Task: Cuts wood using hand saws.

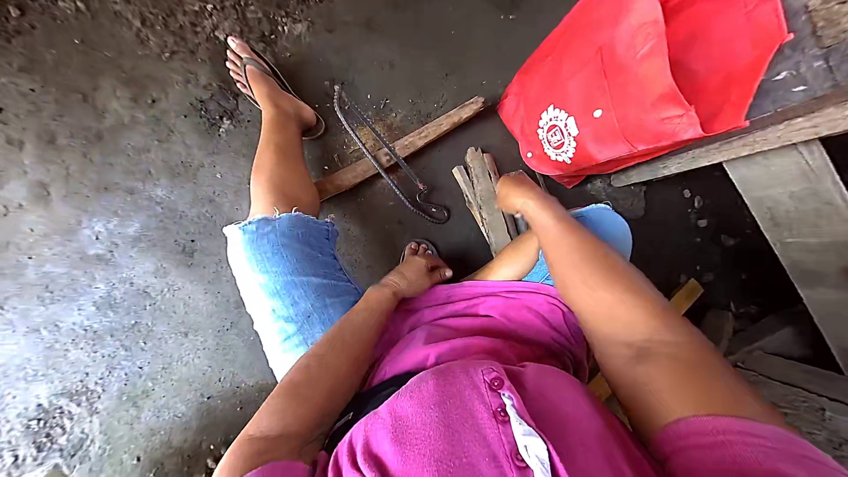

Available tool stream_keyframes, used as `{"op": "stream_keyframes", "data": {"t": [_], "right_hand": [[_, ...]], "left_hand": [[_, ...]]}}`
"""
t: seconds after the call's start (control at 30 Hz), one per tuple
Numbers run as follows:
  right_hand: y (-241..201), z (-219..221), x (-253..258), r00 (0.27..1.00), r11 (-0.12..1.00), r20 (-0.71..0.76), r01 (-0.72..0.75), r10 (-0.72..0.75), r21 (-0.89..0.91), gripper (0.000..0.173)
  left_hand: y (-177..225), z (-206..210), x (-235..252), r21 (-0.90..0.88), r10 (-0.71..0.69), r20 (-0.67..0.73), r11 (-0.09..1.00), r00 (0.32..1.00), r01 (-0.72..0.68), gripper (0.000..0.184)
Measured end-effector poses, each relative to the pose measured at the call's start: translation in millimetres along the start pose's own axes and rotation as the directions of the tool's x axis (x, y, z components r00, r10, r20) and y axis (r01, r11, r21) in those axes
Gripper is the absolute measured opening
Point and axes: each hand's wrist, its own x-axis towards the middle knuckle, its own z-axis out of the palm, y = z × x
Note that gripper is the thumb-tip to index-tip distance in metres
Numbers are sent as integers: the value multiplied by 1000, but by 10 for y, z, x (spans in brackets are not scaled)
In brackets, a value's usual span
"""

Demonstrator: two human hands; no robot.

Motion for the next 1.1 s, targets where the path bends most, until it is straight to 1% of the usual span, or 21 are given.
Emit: {"op": "stream_keyframes", "data": {"t": [0.03,0.1,0.17,0.2,0.27,0.3,0.37,0.43,0.47,0.5,0.53,0.6,0.67,0.73,0.83,0.87,0.9,0.97,1.03,1.1], "right_hand": [[4,-93,108,997,996,-11,-77,78,54,26],[62,-172,352,976,961,-24,-207,215,185,26],[167,-130,589,949,897,6,-301,316,324,28],[206,-99,670,939,876,28,-332,344,351,28],[246,-27,766,930,870,67,-362,362,334,27],[239,3,778,933,883,89,-358,347,303,31],[140,53,682,956,941,120,-287,269,177,52],[-34,123,508,976,983,119,-185,183,9,69],[-108,194,453,981,985,105,-160,166,-67,75],[-166,274,425,982,977,80,-161,173,-136,79],[-206,349,423,977,966,53,-193,205,-171,85],[-233,446,431,964,950,6,-262,267,-169,95],[-246,458,428,957,945,-1,-287,290,-155,95],[-252,451,409,957,947,-7,-287,289,-144,88],[-245,447,370,963,944,-4,-265,269,-197,81],[-238,433,351,961,946,-18,-275,276,-172,83],[-239,398,314,955,948,-36,-298,295,-111,88],[-214,315,278,932,939,-120,-336,342,73,99],[-172,193,297,912,929,-229,-288,340,231,102],[-196,26,264,891,936,-356,-175,282,305,93]], "left_hand": [[-55,-72,-25,-94,-14,-111,996,994,3,33],[-148,-233,-59,-275,-115,-293,961,949,32,29],[-255,-350,-63,-473,-243,-410,881,879,24,30],[-291,-387,-56,-574,-313,-452,819,835,-3,29],[-324,-427,-35,-722,-433,-499,687,750,-84,27],[-332,-440,-23,-767,-477,-504,630,720,-120,26],[-356,-438,25,-820,-531,-498,545,685,-174,24],[-374,-429,85,-840,-546,-485,508,684,-190,24],[-377,-424,111,-842,-544,-479,505,689,-187,24],[-378,-417,135,-842,-538,-476,508,696,-183,24],[-374,-409,153,-839,-531,-473,515,703,-175,24],[-373,-382,165,-828,-516,-473,539,714,-159,24],[-389,-358,162,-817,-508,-476,558,718,-146,23],[-403,-348,140,-808,-505,-481,572,717,-140,23],[-398,-363,66,-809,-514,-483,571,709,-137,24],[-394,-375,46,-810,-514,-485,569,707,-142,24],[-393,-384,31,-810,-512,-489,566,706,-151,24],[-398,-393,14,-811,-508,-496,560,704,-167,23],[-401,-397,0,-818,-509,-498,545,703,-184,23],[-397,-406,-18,-814,-502,-512,543,697,-207,24]]}}
